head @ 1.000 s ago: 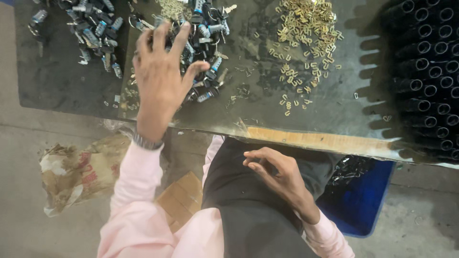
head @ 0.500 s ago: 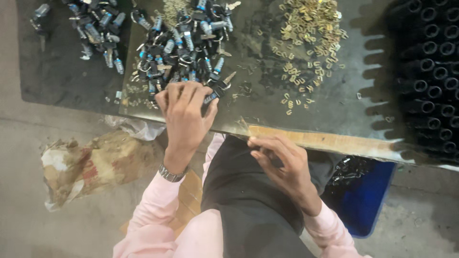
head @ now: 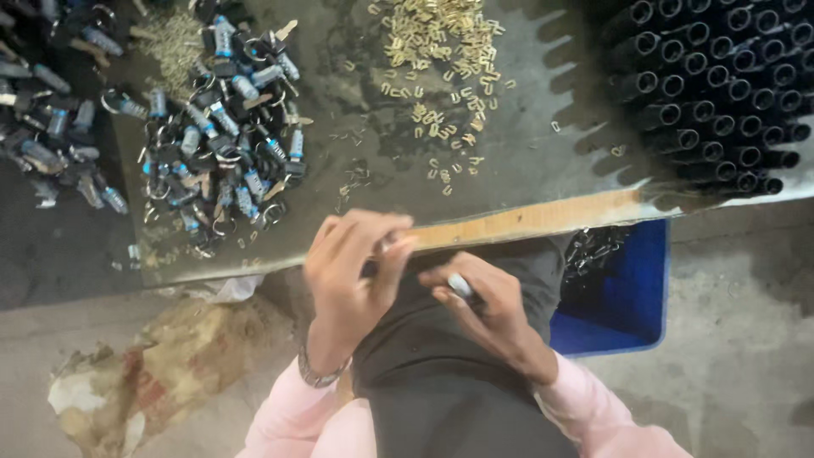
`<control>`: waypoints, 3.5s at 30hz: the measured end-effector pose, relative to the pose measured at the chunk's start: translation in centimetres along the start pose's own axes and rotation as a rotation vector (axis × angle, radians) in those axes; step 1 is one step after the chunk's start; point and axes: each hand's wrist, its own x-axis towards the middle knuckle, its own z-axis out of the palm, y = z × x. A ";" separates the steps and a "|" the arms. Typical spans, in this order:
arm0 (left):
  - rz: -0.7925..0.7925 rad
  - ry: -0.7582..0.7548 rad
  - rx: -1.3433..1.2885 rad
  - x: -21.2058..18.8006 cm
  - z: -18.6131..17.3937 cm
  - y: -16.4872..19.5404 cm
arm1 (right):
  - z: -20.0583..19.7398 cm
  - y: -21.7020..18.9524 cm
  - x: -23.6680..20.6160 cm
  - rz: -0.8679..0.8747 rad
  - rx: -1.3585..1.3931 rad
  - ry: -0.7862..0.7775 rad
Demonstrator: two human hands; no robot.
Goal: The person assembles padlocks at a workbench. They insert pin tumblers into a lock cylinder body, press the pins into place, insert a key into the cylinder, and place finished padlocks onto a pile on the bench, repeating the process for several locks.
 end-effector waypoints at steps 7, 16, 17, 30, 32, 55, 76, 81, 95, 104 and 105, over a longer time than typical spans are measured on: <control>0.145 -0.241 0.328 1.2 3.4 -2.3 | -0.6 2.7 -3.5 0.207 0.492 0.252; 0.240 -0.237 0.200 -1.0 3.3 -2.4 | -1.7 3.2 -2.4 0.209 0.752 0.277; 0.185 -0.213 0.098 -1.2 3.3 -2.3 | -1.8 3.3 -2.2 0.206 0.797 0.292; -0.526 -0.173 -0.719 -0.6 6.1 0.2 | -2.3 2.9 -1.4 0.209 0.956 0.213; -0.376 -0.208 -0.596 -0.6 5.9 -0.1 | -1.9 3.4 -1.5 0.217 0.982 0.235; 0.069 -0.049 -0.199 -0.1 5.3 0.9 | -1.3 2.9 -1.0 0.198 1.000 0.282; -0.216 -0.324 -0.856 0.0 7.0 -0.2 | -6.9 1.0 -2.3 -0.150 -0.297 0.481; -0.495 -0.265 -1.088 -1.2 7.3 -0.9 | -13.8 4.6 -2.2 -0.055 -0.440 1.167; -0.852 -0.365 -1.316 0.0 7.0 -0.3 | -21.7 14.7 -4.8 -0.186 -0.183 1.291; -0.896 -0.413 -1.420 -2.1 7.8 -2.9 | -9.6 4.7 -3.8 -0.282 0.313 0.779; -0.918 -0.415 -1.422 -2.3 7.6 -2.9 | -8.4 4.1 -3.2 -0.252 0.390 0.685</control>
